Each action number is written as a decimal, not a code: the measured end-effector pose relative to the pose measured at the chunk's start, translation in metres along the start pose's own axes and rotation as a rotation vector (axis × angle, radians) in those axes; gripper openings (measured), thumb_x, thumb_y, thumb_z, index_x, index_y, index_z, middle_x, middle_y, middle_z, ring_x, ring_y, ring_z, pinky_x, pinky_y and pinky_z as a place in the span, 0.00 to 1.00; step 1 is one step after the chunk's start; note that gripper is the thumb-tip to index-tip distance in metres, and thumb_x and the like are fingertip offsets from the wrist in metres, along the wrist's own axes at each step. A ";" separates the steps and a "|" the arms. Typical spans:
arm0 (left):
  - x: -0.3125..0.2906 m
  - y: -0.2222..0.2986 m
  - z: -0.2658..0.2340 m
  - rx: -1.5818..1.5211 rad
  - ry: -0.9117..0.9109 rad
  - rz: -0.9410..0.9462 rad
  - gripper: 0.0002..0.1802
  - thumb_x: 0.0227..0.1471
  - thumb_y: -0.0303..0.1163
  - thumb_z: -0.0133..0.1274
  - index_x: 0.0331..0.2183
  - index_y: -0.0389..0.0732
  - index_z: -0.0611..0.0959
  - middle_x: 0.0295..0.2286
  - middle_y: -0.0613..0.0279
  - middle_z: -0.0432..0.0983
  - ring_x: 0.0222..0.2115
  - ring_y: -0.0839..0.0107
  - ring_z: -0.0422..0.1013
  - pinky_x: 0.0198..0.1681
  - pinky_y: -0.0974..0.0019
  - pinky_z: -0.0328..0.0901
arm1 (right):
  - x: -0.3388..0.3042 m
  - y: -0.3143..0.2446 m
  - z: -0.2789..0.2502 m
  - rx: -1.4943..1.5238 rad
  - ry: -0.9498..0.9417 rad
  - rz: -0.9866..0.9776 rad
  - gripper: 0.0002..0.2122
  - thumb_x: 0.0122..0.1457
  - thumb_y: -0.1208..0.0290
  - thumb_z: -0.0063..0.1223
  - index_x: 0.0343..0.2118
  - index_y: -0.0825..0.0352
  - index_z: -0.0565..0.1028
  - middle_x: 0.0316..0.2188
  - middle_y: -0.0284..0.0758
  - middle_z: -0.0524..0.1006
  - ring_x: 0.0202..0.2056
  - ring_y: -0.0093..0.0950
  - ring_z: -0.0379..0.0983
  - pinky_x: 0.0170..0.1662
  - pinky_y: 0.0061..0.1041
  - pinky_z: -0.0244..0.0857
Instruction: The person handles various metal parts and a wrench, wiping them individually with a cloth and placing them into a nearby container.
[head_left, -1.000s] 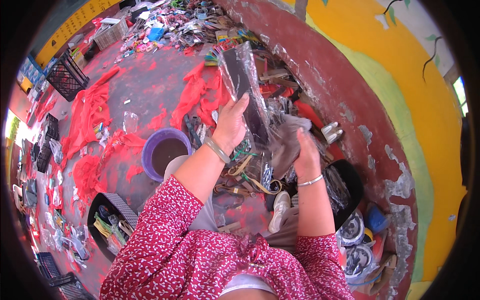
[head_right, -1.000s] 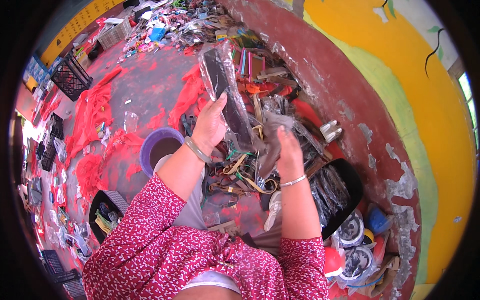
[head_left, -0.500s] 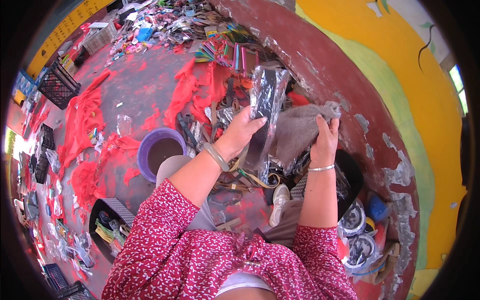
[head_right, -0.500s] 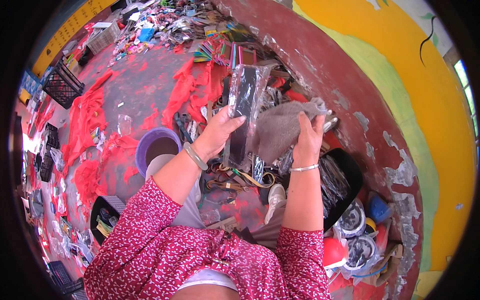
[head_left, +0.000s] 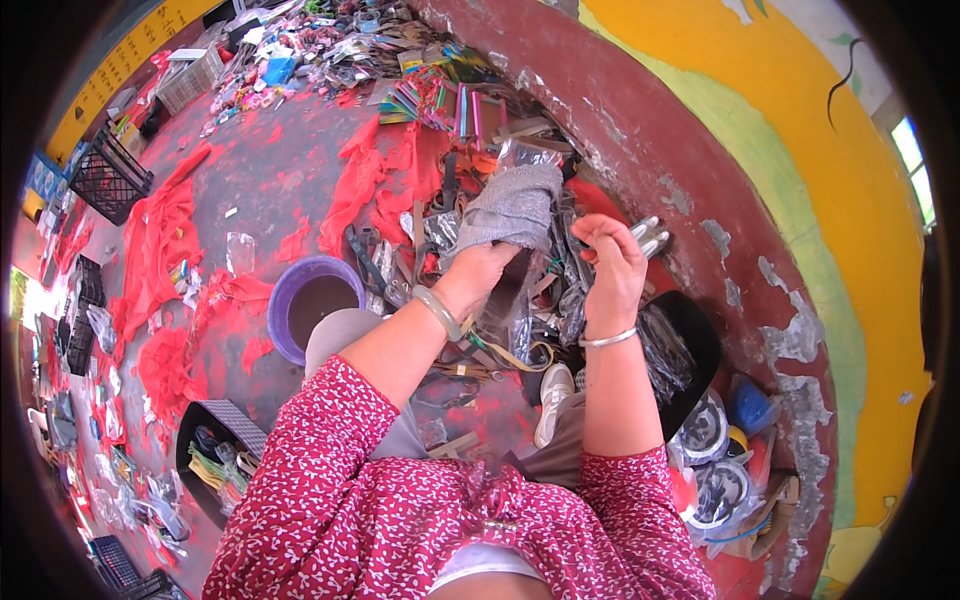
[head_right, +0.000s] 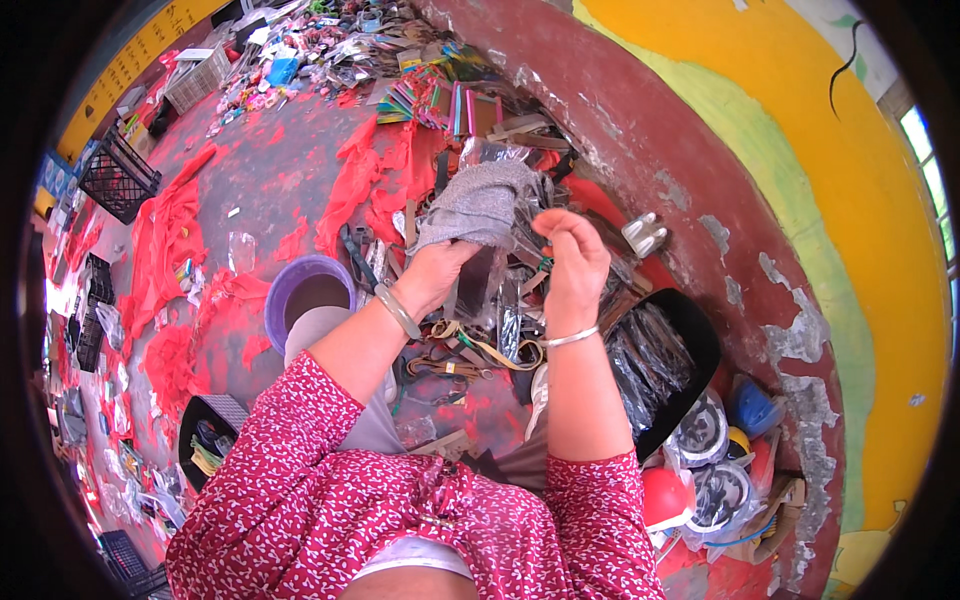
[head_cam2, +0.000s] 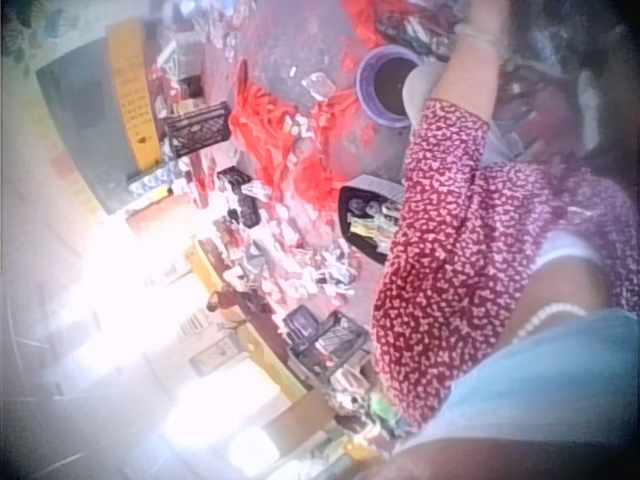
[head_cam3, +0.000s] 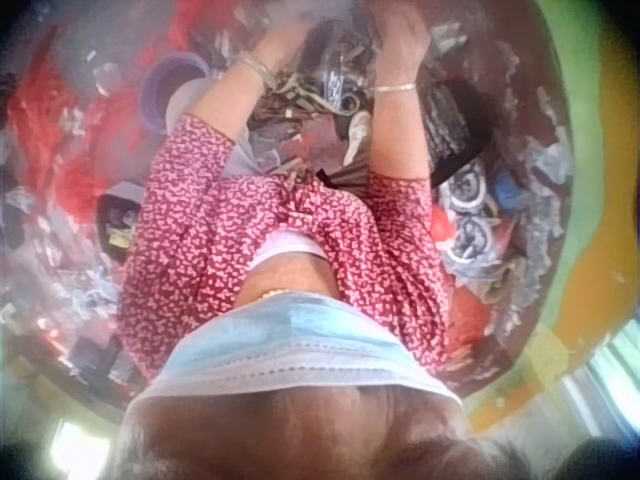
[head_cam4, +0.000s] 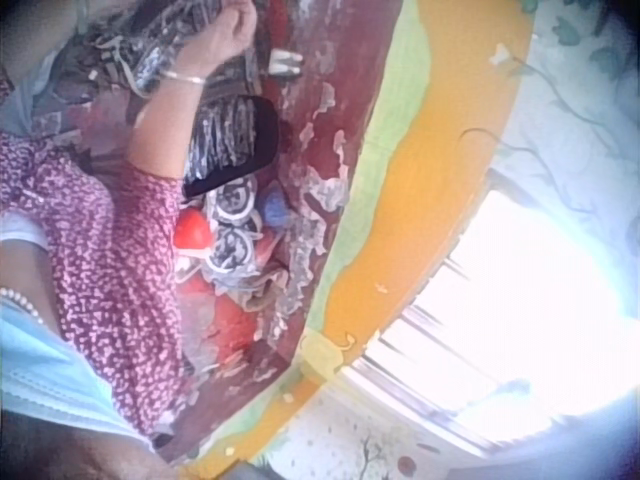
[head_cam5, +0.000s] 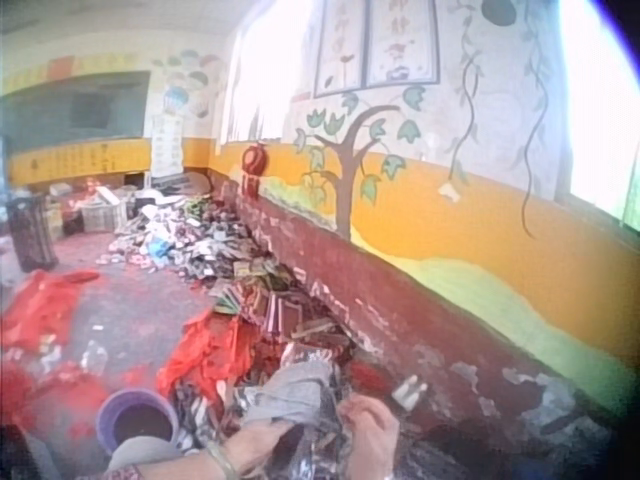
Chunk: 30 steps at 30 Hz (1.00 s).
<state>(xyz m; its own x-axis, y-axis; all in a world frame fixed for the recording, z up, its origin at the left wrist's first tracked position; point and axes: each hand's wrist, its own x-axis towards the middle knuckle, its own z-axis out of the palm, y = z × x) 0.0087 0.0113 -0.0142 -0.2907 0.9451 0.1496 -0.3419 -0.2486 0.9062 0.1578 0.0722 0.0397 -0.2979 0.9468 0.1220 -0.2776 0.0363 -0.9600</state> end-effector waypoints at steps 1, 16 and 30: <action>0.003 0.000 0.002 0.046 -0.039 0.109 0.18 0.50 0.23 0.44 0.45 0.34 0.73 0.44 0.61 0.69 0.45 0.71 0.65 0.50 0.69 0.58 | 0.004 -0.004 -0.004 0.035 0.080 0.092 0.09 0.53 0.78 0.46 0.37 0.69 0.74 0.34 0.33 0.76 0.35 0.19 0.70 0.37 0.17 0.60; 0.001 -0.002 0.025 0.390 -0.412 0.171 0.25 0.47 0.21 0.50 0.50 0.38 0.67 0.47 0.61 0.66 0.49 0.70 0.62 0.54 0.66 0.54 | 0.004 0.021 0.007 0.502 0.172 0.057 0.14 0.47 0.84 0.53 0.38 0.66 0.73 0.35 0.31 0.75 0.37 0.25 0.71 0.44 0.24 0.64; -0.017 0.009 0.027 0.294 -0.504 -0.240 0.15 0.52 0.26 0.47 0.43 0.34 0.74 0.30 0.71 0.71 0.30 0.83 0.64 0.35 0.76 0.62 | 0.036 0.023 -0.042 0.810 0.307 0.221 0.10 0.54 0.69 0.50 0.38 0.67 0.73 0.36 0.34 0.76 0.38 0.29 0.73 0.44 0.31 0.66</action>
<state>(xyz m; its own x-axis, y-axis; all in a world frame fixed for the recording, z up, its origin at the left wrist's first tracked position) 0.0347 -0.0009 0.0028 0.2450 0.9690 0.0314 -0.0646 -0.0160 0.9978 0.1791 0.1203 0.0109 -0.1955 0.9535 -0.2295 -0.8374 -0.2841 -0.4670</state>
